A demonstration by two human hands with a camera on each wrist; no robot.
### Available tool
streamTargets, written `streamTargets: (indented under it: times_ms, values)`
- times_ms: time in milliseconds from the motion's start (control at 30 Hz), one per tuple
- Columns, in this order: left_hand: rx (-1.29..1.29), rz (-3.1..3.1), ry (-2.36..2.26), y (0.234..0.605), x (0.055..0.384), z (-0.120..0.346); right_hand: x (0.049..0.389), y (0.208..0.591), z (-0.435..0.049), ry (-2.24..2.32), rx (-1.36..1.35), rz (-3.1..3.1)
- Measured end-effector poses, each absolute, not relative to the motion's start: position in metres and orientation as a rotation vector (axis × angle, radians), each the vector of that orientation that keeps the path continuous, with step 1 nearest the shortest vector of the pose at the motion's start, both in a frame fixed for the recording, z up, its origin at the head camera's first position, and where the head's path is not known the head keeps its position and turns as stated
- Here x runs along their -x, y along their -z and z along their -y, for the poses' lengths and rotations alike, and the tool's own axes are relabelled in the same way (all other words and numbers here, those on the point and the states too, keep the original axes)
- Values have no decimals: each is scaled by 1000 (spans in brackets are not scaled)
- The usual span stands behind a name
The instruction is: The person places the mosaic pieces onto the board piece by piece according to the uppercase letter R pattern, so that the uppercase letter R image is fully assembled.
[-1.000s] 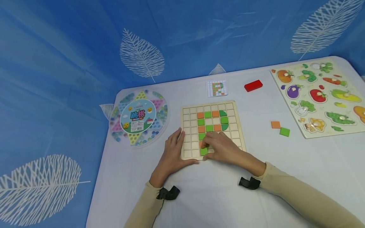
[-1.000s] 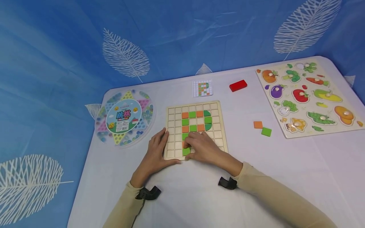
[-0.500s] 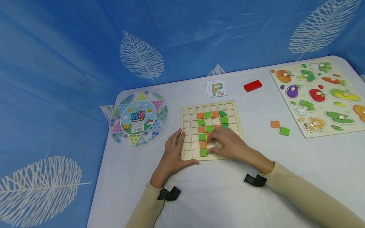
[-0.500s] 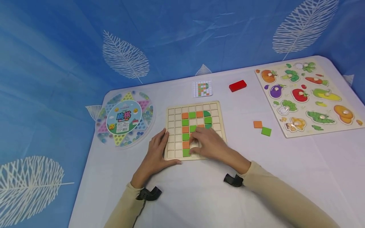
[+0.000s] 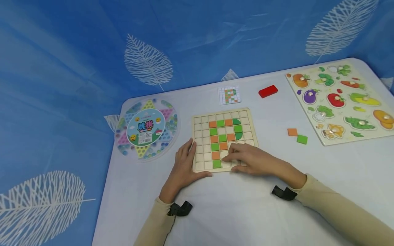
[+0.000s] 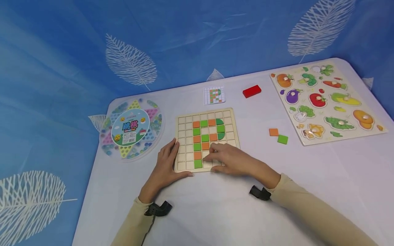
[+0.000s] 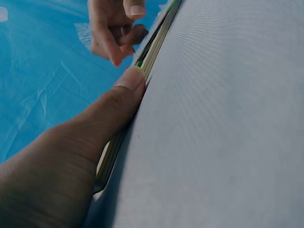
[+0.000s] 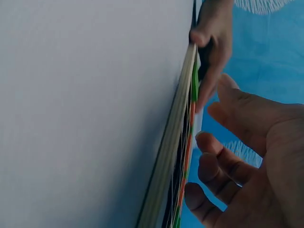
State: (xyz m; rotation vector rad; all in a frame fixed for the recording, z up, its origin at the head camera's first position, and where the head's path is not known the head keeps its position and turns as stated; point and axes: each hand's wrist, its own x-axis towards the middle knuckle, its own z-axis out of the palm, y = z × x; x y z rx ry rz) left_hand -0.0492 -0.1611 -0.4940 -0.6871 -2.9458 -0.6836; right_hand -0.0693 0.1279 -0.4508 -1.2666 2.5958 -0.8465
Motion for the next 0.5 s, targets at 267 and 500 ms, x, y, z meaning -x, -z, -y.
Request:
streamTargets:
  times_ms: [267, 500]
  values:
    - [675, 2957, 692, 495, 49, 160, 65, 456, -113, 716, 1368, -2567]
    - [677, 2957, 673, 493, 50, 162, 62, 456, -112, 701, 1360, -2579]
